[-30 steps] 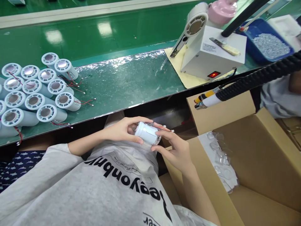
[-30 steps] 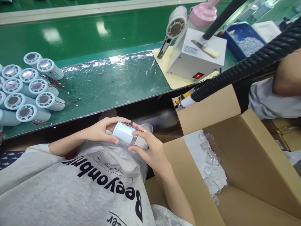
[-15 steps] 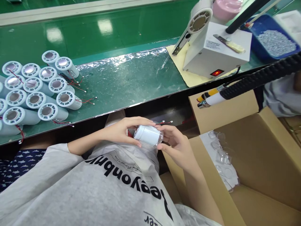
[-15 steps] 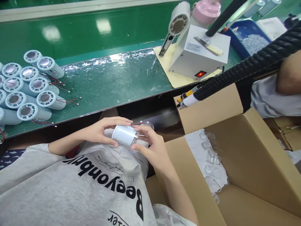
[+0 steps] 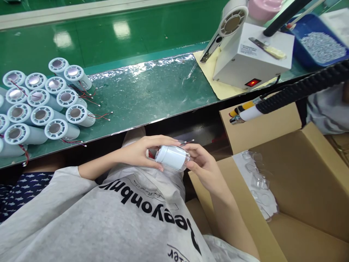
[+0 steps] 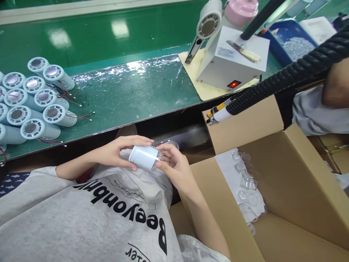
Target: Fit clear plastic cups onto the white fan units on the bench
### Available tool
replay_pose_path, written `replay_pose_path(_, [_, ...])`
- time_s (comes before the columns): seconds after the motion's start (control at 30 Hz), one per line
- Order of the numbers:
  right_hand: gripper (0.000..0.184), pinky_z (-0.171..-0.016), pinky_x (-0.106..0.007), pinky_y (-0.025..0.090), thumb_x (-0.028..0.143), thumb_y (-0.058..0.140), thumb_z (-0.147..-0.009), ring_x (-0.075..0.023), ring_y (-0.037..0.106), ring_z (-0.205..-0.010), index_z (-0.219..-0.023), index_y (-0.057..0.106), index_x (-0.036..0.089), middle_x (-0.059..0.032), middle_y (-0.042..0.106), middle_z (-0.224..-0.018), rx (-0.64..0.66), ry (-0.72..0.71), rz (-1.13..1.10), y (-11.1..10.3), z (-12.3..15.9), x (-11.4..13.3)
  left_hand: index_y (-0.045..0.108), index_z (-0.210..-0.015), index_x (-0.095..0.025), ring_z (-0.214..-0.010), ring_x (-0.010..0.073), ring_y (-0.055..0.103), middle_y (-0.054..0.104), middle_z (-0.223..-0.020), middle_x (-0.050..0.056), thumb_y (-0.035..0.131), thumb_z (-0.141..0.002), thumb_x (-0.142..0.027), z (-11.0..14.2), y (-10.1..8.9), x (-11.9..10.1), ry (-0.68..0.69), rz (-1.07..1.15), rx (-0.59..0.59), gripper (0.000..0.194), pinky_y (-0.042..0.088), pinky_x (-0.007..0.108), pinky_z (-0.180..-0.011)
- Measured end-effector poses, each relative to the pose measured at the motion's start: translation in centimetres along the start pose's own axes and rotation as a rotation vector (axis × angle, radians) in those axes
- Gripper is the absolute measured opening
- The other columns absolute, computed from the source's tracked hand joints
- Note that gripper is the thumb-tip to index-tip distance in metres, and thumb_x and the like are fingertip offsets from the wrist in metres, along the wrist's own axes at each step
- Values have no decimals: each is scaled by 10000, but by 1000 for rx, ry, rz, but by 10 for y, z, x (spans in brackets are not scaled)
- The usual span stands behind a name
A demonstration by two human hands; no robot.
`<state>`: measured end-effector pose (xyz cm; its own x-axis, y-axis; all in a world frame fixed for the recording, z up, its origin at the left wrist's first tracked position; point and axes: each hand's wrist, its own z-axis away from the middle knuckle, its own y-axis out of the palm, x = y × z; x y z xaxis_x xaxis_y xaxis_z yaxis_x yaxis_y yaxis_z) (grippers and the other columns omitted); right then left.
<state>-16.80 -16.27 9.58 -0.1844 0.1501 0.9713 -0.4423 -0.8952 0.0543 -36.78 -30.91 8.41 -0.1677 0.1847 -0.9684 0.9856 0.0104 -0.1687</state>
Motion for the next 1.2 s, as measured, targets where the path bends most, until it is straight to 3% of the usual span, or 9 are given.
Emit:
replay_pose_path(0.13, [467,-618,-274,608,637,805,-773,-169,682,-717,-990,649,254,-14,713,-844,1,18,-56,2,-2,-2,607,-1447,-285,-1410,292,565,594,-1516,137,871,-780,-282,0,0,-2,23,1,2,718,449,456,-1185])
replay_pose_path(0.3, [526,-503,-272,615,699,795,-733,-144,656,-591,-925,618,242,16,656,-775,-17,151,-135,3,-5,-6,628,-1426,-287,-1413,307,560,601,-1508,136,876,-770,-298,1,-1,-3,-24,16,12,702,442,488,-1186])
replay_pose_path(0.43, [619,-468,-297,622,783,761,-709,-172,691,-505,-917,574,231,13,681,-701,74,275,-223,5,-8,-7,618,-1435,-300,-1418,301,555,587,-1523,136,874,-773,-295,2,-1,0,-13,13,10,710,456,473,-1176])
replay_pose_path(0.7, [720,-389,-203,543,857,731,-662,-169,686,-440,-952,587,214,4,700,-583,126,445,-339,10,-10,-5,594,-1455,-350,-1417,288,559,600,-1512,119,876,-764,-192,3,-1,4,109,7,3,763,468,434,-1164])
replay_pose_path(0.83, [690,-365,-173,512,829,761,-655,-130,637,-398,-885,627,193,-30,719,-596,161,500,-409,13,-11,-6,625,-1423,-335,-1396,297,571,600,-1503,130,874,-769,-213,4,0,5,98,3,0,710,497,427,-1124])
replay_pose_path(0.97, [719,-300,-149,407,890,672,-680,-100,557,-342,-781,630,179,-29,655,-516,260,522,-421,13,-10,-8,660,-1367,-289,-1314,295,616,642,-1419,135,837,-802,-268,5,2,1,4,-3,-1,593,566,388,-1001])
replay_pose_path(1.03, [738,-278,-180,383,912,571,-742,-119,559,-345,-810,631,180,-39,665,-550,267,486,-356,12,-8,-12,650,-1362,-260,-1255,283,644,645,-1391,137,821,-809,-288,5,4,-3,-70,22,-21,580,588,345,-922])
replay_pose_path(1.1, [637,-317,-211,441,819,524,-862,-140,603,-396,-887,625,190,-36,690,-622,169,370,-221,11,-3,-18,630,-1370,-230,-1190,267,668,643,-1372,138,819,-805,-309,5,5,-8,-152,75,-60,602,594,306,-852])
replay_pose_path(1.2, [249,-592,-286,632,429,612,-979,-180,754,-715,-1130,602,232,-69,767,-998,-79,-33,98,7,3,-26,598,-1383,-207,-1067,227,698,659,-1312,125,822,-796,-330,5,7,-14,-268,157,-110,641,587,273,-783])
